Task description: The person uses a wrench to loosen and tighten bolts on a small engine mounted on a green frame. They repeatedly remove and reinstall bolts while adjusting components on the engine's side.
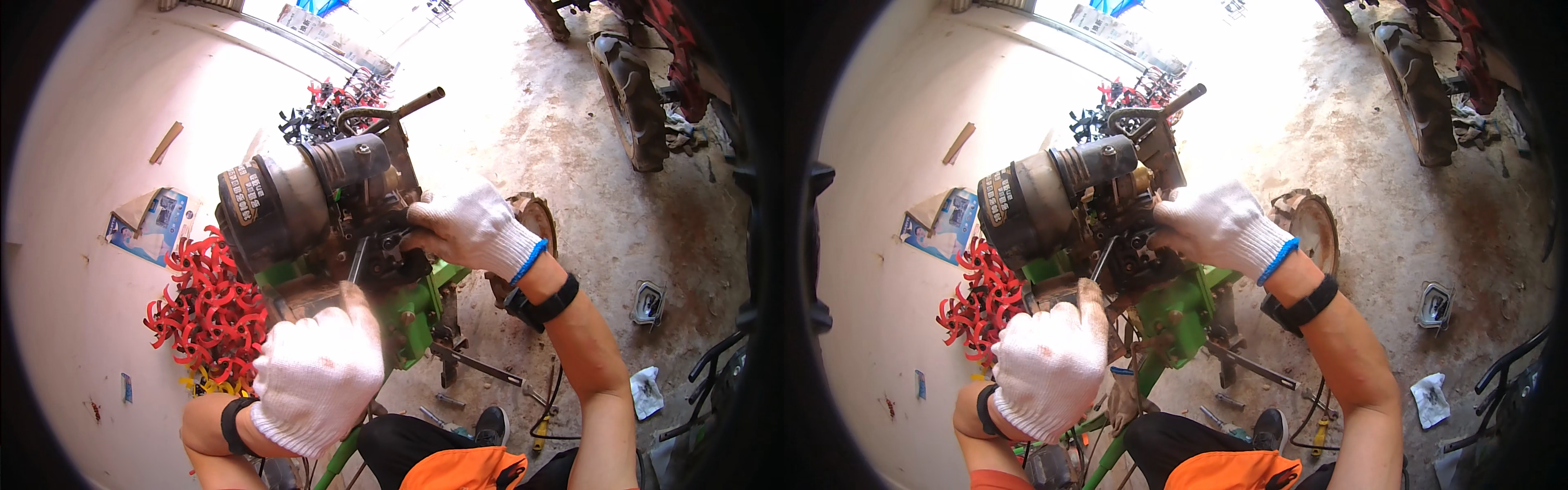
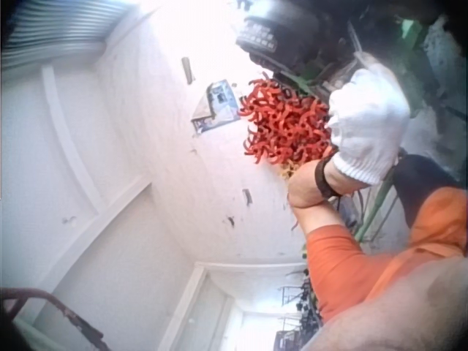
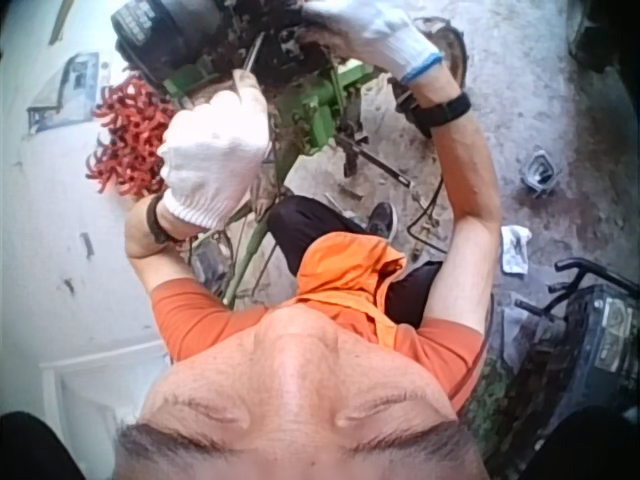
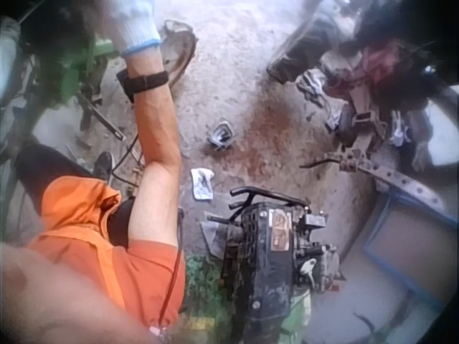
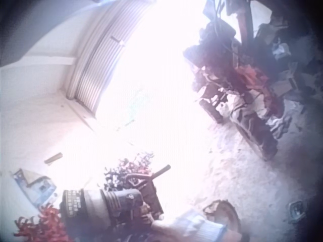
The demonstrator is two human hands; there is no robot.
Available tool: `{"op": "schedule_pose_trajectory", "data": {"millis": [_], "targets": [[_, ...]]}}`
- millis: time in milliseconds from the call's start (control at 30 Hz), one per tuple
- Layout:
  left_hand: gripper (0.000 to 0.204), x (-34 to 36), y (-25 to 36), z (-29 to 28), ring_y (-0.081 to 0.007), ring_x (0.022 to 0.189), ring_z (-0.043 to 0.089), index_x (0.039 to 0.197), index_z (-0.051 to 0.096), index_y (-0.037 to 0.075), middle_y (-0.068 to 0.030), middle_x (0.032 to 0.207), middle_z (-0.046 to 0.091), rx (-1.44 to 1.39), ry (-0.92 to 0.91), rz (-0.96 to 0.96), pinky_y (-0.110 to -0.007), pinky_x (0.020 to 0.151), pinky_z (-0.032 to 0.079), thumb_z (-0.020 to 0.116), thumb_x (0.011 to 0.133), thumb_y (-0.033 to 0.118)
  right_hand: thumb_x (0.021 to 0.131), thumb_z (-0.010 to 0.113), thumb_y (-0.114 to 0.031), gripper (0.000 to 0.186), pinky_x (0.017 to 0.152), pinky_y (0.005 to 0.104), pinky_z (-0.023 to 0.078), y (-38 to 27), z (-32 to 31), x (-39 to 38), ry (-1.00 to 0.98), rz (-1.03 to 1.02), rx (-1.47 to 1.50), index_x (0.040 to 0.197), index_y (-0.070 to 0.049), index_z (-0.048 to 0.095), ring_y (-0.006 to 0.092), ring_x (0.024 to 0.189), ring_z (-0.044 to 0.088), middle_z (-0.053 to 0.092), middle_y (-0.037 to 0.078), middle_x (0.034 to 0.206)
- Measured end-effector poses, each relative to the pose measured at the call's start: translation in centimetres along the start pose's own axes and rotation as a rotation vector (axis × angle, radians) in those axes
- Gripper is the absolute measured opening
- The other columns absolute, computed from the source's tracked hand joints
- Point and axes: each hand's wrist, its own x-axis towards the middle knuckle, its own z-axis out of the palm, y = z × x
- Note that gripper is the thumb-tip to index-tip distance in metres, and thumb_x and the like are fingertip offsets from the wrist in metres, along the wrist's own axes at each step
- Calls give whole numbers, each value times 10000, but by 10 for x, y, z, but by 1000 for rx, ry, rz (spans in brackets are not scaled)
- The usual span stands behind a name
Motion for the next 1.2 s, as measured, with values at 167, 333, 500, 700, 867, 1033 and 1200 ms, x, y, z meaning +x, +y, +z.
{"op": "schedule_pose_trajectory", "data": {"millis": [167, 333, 500, 700, 867, 1033, 1200], "targets": [[490, 1, 6, 0, -210, 630, 616, 1361, 748, -58, -30, 746, 561, 9, -7, 7, -414, 584, 438, 692, 926, 160, 943, 864, -391, 326, 657, 496, 578, 0, 3, 0, 57, -20, 1, 1097, -128, 747, 363, 763, 744, 710, 130, 847], [491, 1, 6, -3, -202, 626, 622, 1363, 741, -75, -28, 744, 560, 29, -38, 9, -405, 584, 443, 684, 938, 164, 921, 876, -398, 338, 723, 510, 573, 0, 6, -2, 40, 20, 28, 1000, -105, 728, 384, 829, 722, 689, 130, 869], [488, 1, 11, -1, -197, 615, 639, 1356, 740, -78, -24, 730, 558, 40, -9, 3, -398, 580, 462, 692, 944, 179, 937, 868, -390, 315, 657, 499, 578, 0, 8, -1, 61, -1, 17, 996, -110, 737, 367, 757, 740, 700, 135, 825], [439, 1, 13, 3, -180, 586, 625, 1326, 747, -83, -18, 710, 559, -7, 12, 16, -378, 533, 455, 705, 977, 180, 936, 866, -396, 316, 653, 500, 581, -2, 6, -1, 38, 14, -13, 956, -107, 740, 371, 761, 748, 709, 135, 822], [454, 0, 13, -1, -187, 612, 646, 1368, 736, -72, -16, 720, 566, 28, -30, 24, -385, 566, 465, 692, 1026, 223, 933, 867, -386, 309, 647, 495, 579, -3, 5, 0, 56, 7, -2, 970, -105, 742, 369, 760, 749, 709, 135, 821], [465, 1, 13, -2, -199, 607, 630, 1369, 738, -80, -20, 716, 554, 52, -39, 23, -404, 571, 451, 701, 1025, 231, 931, 868, -380, 306, 645, 492, 578, -4, 4, -1, 36, 17, -19, 970, -104, 741, 366, 751, 747, 706, 131, 813], [476, 0, 13, 1, -203, 606, 620, 1372, 740, -81, -18, 723, 544, 3, -9, 7, -413, 573, 445, 705, 1028, 246, 930, 868, -386, 313, 645, 490, 581, -5, 3, 0, 30, 26, -19, 967, -103, 740, 365, 755, 750, 710, 133, 815]]}}
